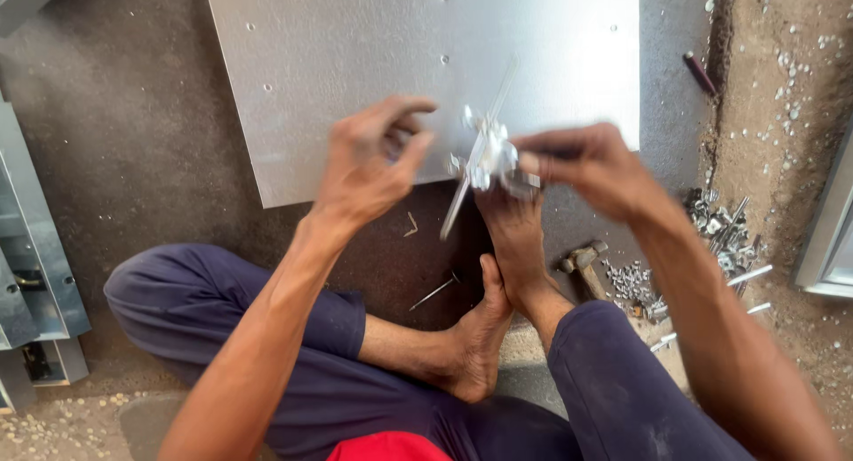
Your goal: The person sits on the floor and assembles a rectangular metal box. They use a hammer and a punch to create indentations on the metal sheet, then attach a metal latch and secure it with a nail. The person also uses a screwdriver to tighten screws on the latch mechanism.
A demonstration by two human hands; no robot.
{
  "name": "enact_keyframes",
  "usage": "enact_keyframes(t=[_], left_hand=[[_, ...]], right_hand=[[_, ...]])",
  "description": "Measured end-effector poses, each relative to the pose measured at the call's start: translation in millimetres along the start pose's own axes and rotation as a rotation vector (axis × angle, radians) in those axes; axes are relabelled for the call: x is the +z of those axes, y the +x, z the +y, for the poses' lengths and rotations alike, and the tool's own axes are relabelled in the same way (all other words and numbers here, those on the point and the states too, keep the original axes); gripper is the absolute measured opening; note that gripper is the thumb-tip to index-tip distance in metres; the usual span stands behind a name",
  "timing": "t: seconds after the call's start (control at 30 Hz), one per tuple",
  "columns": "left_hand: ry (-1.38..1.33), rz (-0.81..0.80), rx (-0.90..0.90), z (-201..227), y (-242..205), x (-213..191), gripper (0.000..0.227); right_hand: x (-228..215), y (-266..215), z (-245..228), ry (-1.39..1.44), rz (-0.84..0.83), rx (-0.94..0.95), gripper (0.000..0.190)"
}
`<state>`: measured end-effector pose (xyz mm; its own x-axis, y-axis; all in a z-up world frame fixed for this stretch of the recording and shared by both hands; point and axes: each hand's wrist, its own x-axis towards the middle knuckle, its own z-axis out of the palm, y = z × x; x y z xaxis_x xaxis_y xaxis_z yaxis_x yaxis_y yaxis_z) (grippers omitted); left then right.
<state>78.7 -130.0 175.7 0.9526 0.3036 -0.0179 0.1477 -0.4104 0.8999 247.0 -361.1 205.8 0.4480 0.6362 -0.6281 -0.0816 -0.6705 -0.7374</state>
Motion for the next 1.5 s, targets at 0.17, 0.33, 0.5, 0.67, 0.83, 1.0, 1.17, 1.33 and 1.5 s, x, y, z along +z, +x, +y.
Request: enact_keyframes(t=[0.17, 0.33, 0.5, 0.67, 0.83, 1.0, 1.17, 1.33, 1.5], left_hand=[[0.314, 0.107, 0.215, -25.5, -37.0, 12.2, 0.035], [0.411, 0.184, 0.294, -38.0, -41.8, 30.0, 0.034], [0.377, 0.179, 0.287, -39.9, -42.2, 29.2, 0.023], [0.363, 0.221, 0.265, -39.6, -37.4, 32.8, 0.018], [0.432, 0.278, 0.253, -40.9, -37.2, 36.4, 0.016], [0.4, 0.268, 0.258, -39.8, -37.4, 36.1, 0.017], [0.408, 0.255, 0.261, -40.4, -37.6, 37.6, 0.017], [0.433, 0.237, 0.302, -44.4, -34.1, 30.2, 0.017], [0.412, 0.191, 0.324, -47.4, -26.9, 24.6, 0.018]], right_hand=[[0.1, 44.4, -22.2, -0.196, -0.087, -0.12, 0.031], [16.7, 47.6, -19.5, -0.571, -0.05, -0.289, 0.024], [17.5, 36.5, -1.3, -0.733, 0.045, -0.601, 0.037], [20.6, 40.7, 5.9, -0.771, 0.076, -0.644, 0.038], [26.2, 41.4, 11.0, -0.752, 0.13, -0.632, 0.04], [27.1, 41.7, 16.8, -0.699, 0.161, -0.66, 0.04], [26.0, 43.5, 21.6, -0.713, 0.183, -0.682, 0.037], [30.0, 44.9, 24.6, -0.681, 0.203, -0.721, 0.036], [34.4, 40.5, 23.7, -0.61, 0.231, -0.658, 0.034]])
